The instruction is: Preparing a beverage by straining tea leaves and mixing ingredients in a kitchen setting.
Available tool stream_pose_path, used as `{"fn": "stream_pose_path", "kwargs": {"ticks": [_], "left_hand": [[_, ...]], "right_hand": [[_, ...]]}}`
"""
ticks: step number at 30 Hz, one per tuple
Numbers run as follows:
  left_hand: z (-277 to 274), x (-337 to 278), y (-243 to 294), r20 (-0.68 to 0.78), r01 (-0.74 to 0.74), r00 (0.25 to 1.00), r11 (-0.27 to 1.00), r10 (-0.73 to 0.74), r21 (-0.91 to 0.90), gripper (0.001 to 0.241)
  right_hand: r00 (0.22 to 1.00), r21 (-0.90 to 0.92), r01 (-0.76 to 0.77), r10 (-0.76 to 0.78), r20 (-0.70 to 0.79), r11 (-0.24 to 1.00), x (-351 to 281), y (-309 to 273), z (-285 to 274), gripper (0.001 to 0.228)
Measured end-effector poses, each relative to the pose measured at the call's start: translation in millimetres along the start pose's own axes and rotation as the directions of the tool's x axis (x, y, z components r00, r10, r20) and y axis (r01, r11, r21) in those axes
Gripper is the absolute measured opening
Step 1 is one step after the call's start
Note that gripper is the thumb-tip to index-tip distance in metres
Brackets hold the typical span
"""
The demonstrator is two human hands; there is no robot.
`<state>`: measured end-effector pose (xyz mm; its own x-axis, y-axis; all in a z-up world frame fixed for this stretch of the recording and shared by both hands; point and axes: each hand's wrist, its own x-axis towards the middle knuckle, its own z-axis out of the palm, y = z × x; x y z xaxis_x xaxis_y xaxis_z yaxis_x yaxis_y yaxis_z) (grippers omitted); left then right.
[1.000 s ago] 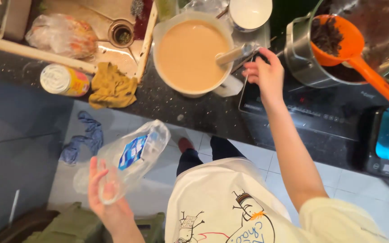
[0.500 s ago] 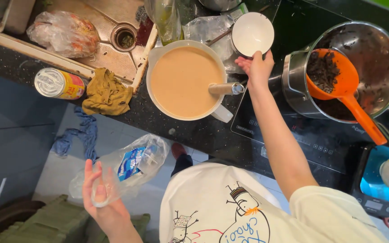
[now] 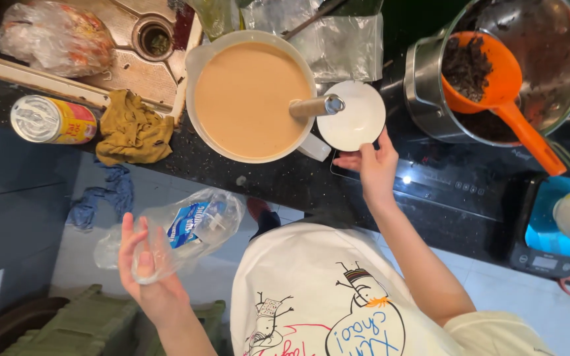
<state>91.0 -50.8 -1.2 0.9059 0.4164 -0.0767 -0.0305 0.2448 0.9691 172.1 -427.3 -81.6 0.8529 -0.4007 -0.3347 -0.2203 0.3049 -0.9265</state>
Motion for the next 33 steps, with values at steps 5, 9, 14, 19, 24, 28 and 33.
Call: {"fn": "stream_pose_path", "kwargs": {"ticks": [5, 9, 14, 19, 24, 28, 33], "left_hand": [[2, 6, 3, 0.047, 0.023, 0.999, 1.0, -0.023, -0.002, 0.038], [0, 7, 5, 0.06, 0.024, 0.998, 1.0, -0.026, 0.019, 0.039], [0, 5, 4, 0.051, 0.03, 0.998, 0.999, -0.031, 0.025, 0.038], [4, 6, 2, 0.047, 0.02, 0.999, 0.999, -0.022, 0.033, 0.037], [17, 6, 1, 0.031, 0.009, 0.999, 0.999, -0.01, 0.034, 0.038], [22, 6, -1, 0.002, 0.011, 1.0, 0.999, -0.011, 0.034, 0.037], [28, 7, -2, -0.024, -0.004, 1.0, 0.999, 0.005, 0.033, 0.038]], "right_hand": [[0.996, -0.008, -0.082, 0.081, -0.023, 0.997, -6, 7, 0, 0.053], [0.995, -0.067, -0.103, 0.102, -0.007, 0.992, -7, 8, 3, 0.053], [0.99, -0.124, -0.136, 0.14, 0.024, 0.983, 4, 7, 6, 0.059], [0.984, -0.153, -0.146, 0.159, 0.074, 0.977, 20, 2, 4, 0.063], [0.964, -0.244, -0.208, 0.241, 0.111, 0.947, 29, -11, -7, 0.069], [0.986, -0.562, -0.161, 0.158, -0.054, 0.811, 16, -70, 6, 0.073], [0.932, -0.626, 0.362, -0.283, 0.226, 0.691, 101, -60, 17, 0.042]]}}
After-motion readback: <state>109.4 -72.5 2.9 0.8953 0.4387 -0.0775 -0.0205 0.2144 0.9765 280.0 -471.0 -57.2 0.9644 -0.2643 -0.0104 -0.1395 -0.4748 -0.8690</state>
